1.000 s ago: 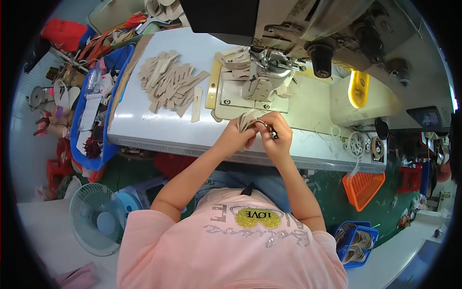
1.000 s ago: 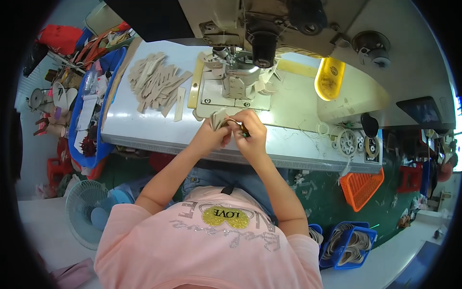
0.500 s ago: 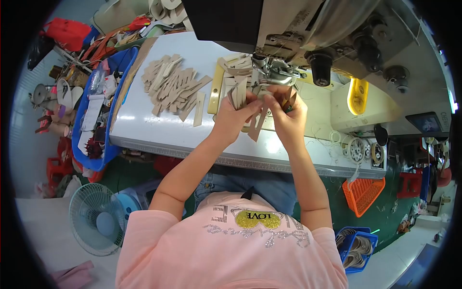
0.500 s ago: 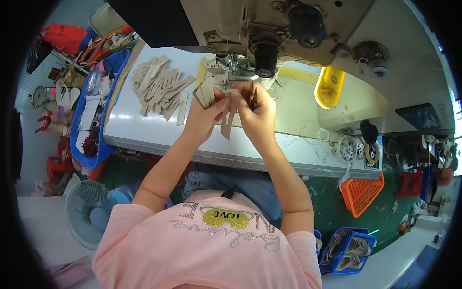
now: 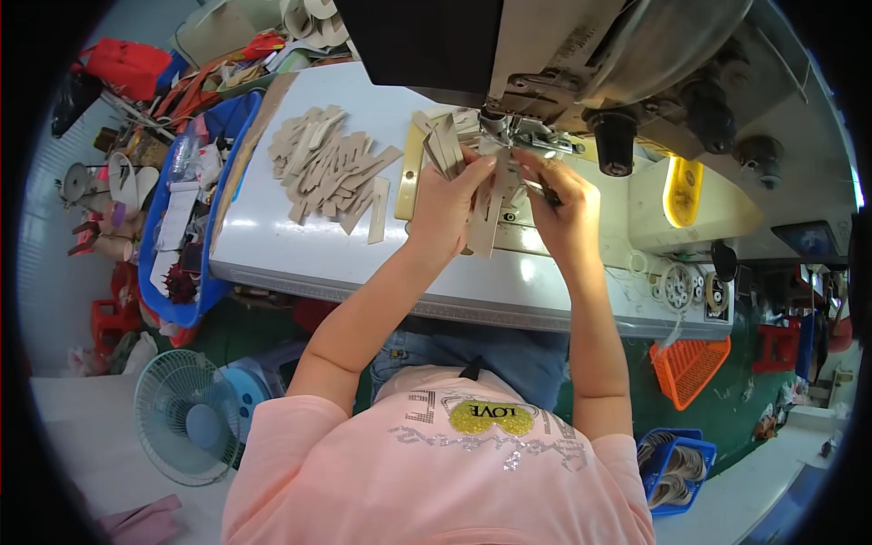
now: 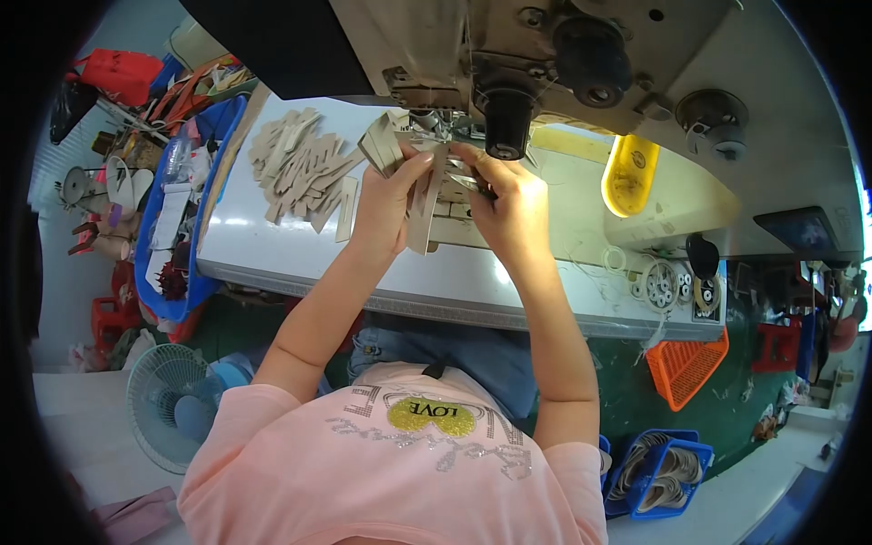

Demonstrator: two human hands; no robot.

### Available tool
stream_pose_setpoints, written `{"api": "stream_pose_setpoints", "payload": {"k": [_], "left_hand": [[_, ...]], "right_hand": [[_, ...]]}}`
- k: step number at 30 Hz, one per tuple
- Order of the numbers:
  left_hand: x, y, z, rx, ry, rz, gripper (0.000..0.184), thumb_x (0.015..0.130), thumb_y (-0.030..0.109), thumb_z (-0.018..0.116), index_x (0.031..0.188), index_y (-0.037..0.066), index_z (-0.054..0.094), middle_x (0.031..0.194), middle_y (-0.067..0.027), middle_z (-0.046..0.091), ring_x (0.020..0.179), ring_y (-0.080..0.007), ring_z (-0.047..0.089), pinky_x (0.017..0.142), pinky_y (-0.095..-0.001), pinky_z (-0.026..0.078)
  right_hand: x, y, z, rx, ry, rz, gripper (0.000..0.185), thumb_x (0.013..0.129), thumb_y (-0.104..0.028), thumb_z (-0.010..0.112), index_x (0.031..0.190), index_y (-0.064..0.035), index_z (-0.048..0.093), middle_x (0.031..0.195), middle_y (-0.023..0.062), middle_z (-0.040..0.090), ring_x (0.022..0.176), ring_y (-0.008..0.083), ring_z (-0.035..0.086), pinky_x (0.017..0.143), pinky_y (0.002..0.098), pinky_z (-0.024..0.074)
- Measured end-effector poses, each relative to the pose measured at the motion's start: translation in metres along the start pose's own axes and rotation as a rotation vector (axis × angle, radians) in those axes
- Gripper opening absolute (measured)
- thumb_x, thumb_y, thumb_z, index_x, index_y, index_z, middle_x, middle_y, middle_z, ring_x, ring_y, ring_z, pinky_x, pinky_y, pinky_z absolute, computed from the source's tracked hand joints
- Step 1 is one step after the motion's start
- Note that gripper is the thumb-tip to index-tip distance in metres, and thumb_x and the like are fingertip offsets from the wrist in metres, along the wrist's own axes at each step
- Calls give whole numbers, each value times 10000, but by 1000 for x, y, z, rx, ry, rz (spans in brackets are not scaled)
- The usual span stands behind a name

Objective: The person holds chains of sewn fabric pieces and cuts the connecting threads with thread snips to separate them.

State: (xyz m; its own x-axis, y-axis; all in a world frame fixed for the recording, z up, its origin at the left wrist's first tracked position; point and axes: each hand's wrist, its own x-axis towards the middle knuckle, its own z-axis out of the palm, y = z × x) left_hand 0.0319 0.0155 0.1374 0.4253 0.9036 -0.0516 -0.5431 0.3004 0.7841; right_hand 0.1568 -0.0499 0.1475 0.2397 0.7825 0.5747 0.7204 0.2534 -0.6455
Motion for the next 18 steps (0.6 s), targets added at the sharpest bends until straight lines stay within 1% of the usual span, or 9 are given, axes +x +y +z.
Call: {"api": "stream_pose_setpoints", "payload": {"k": [2,5,8,11,14,17,18], "left_hand": [[1,-4,-3,-22,-14,18,121,797,67,612,813,44,494,746,-31,550,636,-80,543,567,-224,463],[-2,-3,1,-5,-16,39,121,802,69,608,808,44,490,746,-29,546,631,-74,541,553,-212,460],[-3,0,8,-7,45,24,119,802,73,607,790,49,491,716,-20,540,600,-62,527,505,-192,423],[1,-2,4,42,24,33,116,797,89,618,786,47,510,672,-8,530,553,-49,497,462,-184,371],[-7,3,10,82,42,23,118,784,104,637,792,44,535,635,6,518,512,-48,461,439,-181,327],[-17,1,3,186,53,19,133,768,105,654,811,38,548,641,-4,535,498,-58,440,443,-189,333],[-20,0,1,174,46,5,136,763,102,657,810,36,547,644,-10,542,497,-61,438,447,-190,333]], "right_hand": [[2,-5,-2,-55,-24,20,413,651,118,571,1022,-55,622,806,113,633,720,195,632,615,256,469],[4,-7,-3,-75,-20,26,502,599,44,598,1058,-158,616,664,88,589,621,231,581,589,315,474],[5,-9,-5,-91,-36,45,486,612,31,588,1058,-161,612,647,97,579,596,247,574,583,325,472],[6,-9,-5,-102,-43,41,484,613,36,576,1057,-154,611,633,106,570,577,264,568,578,330,471],[7,-11,-6,-97,-50,45,436,642,100,565,1033,-84,623,707,89,582,562,168,514,547,256,427],[6,-8,-5,-72,-46,51,498,608,45,551,1063,-149,612,635,110,567,584,268,568,580,330,470],[6,-8,-5,-71,-40,49,498,606,44,549,1062,-148,613,637,110,567,587,267,567,584,329,470]]}}
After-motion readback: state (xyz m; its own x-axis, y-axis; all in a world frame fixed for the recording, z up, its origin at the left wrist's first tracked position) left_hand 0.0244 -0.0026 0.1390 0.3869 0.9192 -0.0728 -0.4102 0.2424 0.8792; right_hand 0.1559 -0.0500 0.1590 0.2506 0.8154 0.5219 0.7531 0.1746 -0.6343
